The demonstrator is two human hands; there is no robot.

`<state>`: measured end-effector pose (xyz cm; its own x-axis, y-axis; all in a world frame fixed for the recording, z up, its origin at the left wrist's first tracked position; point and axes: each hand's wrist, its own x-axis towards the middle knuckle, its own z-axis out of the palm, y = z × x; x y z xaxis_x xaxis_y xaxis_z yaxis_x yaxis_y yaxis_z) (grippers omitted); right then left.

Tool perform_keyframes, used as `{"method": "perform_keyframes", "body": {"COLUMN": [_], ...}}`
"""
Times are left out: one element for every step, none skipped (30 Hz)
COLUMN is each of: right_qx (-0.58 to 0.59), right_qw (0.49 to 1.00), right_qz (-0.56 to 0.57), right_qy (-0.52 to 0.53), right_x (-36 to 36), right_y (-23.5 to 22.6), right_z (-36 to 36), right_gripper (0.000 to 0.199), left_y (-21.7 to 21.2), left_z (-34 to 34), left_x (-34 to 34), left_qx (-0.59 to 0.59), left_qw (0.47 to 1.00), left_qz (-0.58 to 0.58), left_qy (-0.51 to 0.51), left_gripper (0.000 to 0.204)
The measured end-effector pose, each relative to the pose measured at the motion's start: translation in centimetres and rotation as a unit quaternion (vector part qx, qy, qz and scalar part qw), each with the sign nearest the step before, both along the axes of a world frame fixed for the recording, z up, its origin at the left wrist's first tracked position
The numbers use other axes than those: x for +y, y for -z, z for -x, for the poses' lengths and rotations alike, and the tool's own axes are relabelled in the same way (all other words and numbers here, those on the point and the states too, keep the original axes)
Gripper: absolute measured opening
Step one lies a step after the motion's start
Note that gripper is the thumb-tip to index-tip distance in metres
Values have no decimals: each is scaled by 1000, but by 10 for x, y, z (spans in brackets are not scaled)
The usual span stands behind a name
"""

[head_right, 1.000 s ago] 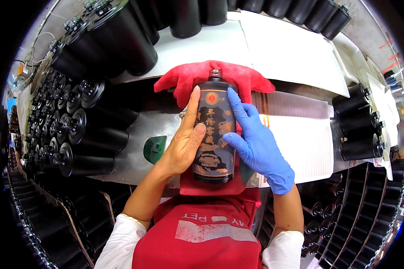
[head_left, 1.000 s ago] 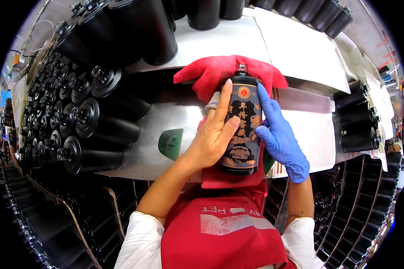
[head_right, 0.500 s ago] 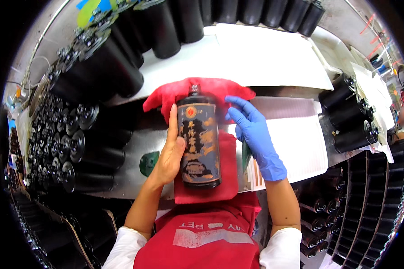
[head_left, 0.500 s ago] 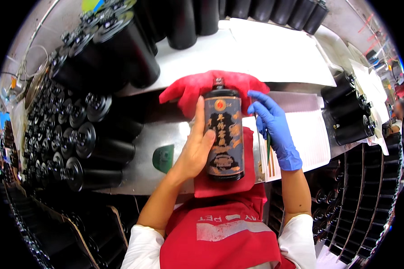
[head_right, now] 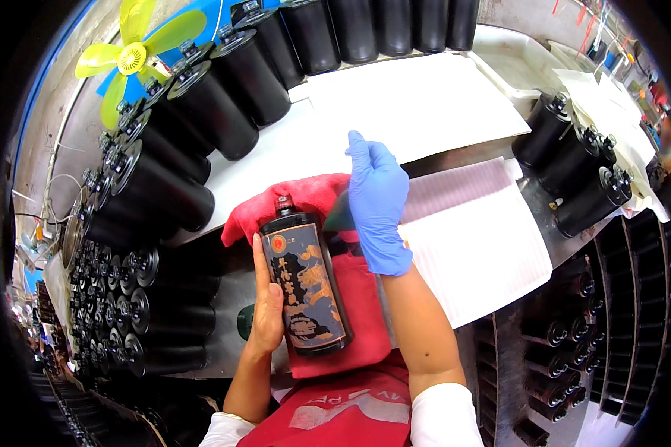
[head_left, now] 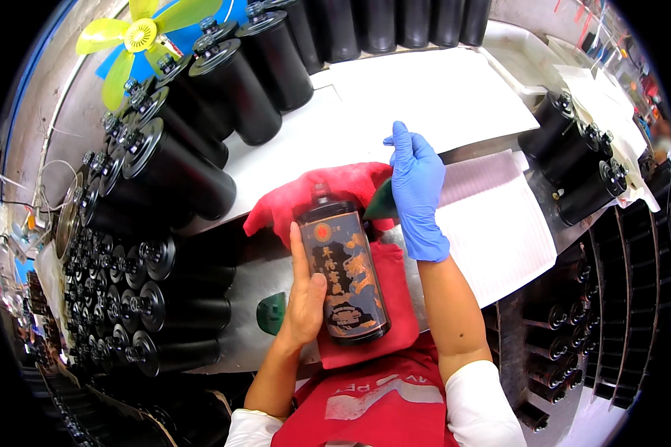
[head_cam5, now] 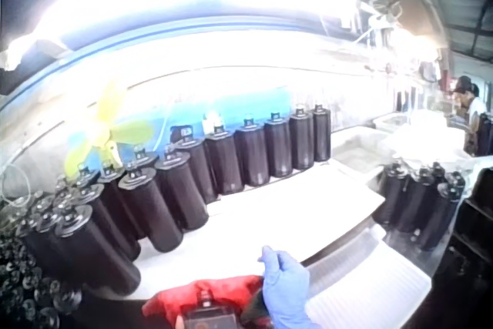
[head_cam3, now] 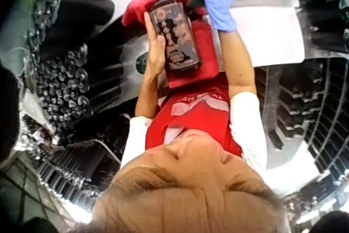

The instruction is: The person applies decorative labels and gold foil strips to black cylindrical containers. They use a green squeegee to smooth the labels and press the foil, then place finished containers on a nearby rack.

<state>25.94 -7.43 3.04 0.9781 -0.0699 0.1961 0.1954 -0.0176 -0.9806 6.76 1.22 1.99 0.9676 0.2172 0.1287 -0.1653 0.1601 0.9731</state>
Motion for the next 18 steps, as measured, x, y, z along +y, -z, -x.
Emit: {"method": "perform_keyframes", "body": {"right_qx": [-1,-3,15,32,50,83,116,148,164,197,228,257,271,285,246,229,212,193], "right_qw": [1000,1000,1000,999,997,993,988,981,975,967,948,925,921,916,924,925,925,925], "right_qz": [0,-1,-19,-36,-54,-63,-71,-79,-66,-10,10,30,45,59,59,74,90,103], "right_qy": [3,7,-4,-14,-24,-47,-70,-92,-137,-163,-223,-278,-277,-276,-287,-295,-302,-310], "right_x": [3,4,5,5,5,4,1,-3,-11,-15,-23,-31,-33,-34,-39,-39,-40,-40], "right_y": [-4,-7,-9,-10,-11,-11,-10,-9,-11,-13,-13,-15,-21,-26,-24,-26,-28,-31], "right_z": [2,3,4,5,6,8,9,12,17,25,33,41,50,57,62,63,65,65], "right_gripper": [41,42,43,44,44,45,46,46,46,44,41,39,33,29,21,19,18,17], "left_y": [1,1,1,2,4,7,9,11,12,14,18,18,18,14,10,9,9,9], "left_z": [0,0,0,-1,-2,-1,-1,0,-2,-1,0,0,0,-1,0,0,0,-1], "left_x": [0,0,0,0,0,2,5,6,6,7,10,11,11,9,6,6,6,7], "left_qx": [0,1,-1,-3,-6,-9,-6,-8,-13,-15,-8,-9,-9,-10,-11,-11,-12,-14], "left_qw": [1000,1000,1000,1000,1000,1000,1000,1000,999,999,998,997,997,999,1000,1000,1000,1000], "left_qz": [5,9,26,14,3,-8,-18,-30,-39,-51,-63,-71,-78,-51,-24,-17,-10,-5], "left_qy": [0,0,1,4,6,6,3,4,9,9,6,8,7,3,-1,0,2,4], "left_gripper": [74,74,75,75,75,74,75,75,75,75,76,76,77,77,78,78,78,78]}}
